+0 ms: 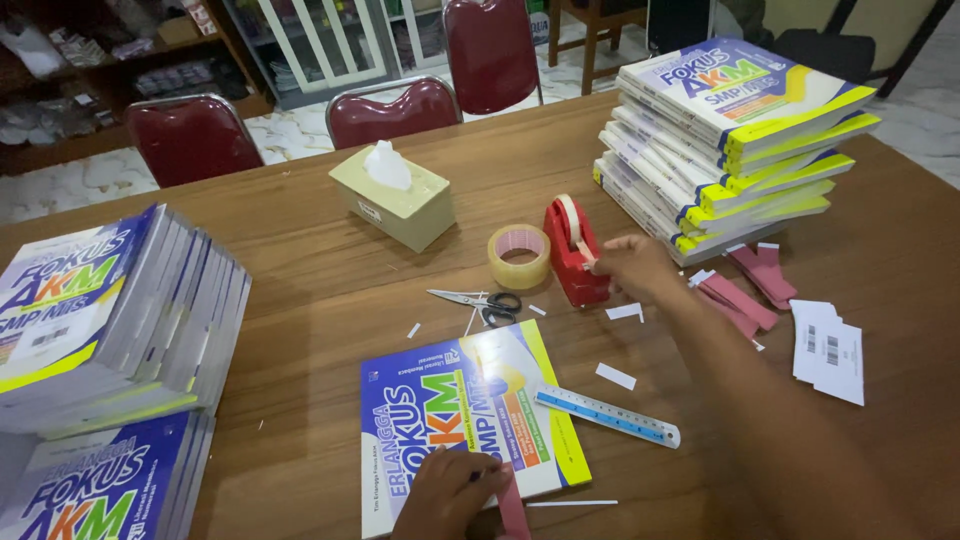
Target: Applying labels and protective tape to book covers and cutting paper strips for book organization.
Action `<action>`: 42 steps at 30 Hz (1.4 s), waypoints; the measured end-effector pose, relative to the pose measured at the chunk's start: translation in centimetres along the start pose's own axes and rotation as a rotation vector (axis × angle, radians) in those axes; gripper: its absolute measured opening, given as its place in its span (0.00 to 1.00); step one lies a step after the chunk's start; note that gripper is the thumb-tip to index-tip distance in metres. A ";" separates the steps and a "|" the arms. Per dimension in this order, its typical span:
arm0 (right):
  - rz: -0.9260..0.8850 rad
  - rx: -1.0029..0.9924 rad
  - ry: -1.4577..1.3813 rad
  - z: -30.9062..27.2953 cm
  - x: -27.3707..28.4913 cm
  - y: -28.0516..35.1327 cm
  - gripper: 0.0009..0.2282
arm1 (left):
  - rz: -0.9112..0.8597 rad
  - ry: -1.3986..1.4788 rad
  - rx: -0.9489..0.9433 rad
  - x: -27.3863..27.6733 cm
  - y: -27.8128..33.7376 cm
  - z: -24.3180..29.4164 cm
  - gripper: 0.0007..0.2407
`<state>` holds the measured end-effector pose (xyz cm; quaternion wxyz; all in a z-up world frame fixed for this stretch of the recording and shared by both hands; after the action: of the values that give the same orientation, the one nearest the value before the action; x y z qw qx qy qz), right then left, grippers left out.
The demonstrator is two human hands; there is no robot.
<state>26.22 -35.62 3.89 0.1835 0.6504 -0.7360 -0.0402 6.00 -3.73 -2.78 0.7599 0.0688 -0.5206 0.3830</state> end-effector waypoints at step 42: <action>-0.508 0.330 -0.124 8.9 -10.2 16.1 0.01 | 0.075 0.068 -0.029 4.9 -0.2 3.9 0.22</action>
<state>9.05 -24.84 -1.84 0.0142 0.8309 -0.5562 -0.0041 4.00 -3.31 3.17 0.7632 0.0252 -0.5022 0.4059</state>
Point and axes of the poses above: each hand's wrist, its own y-axis away from the middle knuckle, its own x-axis out of the back of the hand, z = x × y, the point moved 6 cm from there along -y, towards the middle knuckle, and after that the axes turned 8 degrees about -z, right-handed, at the moved point
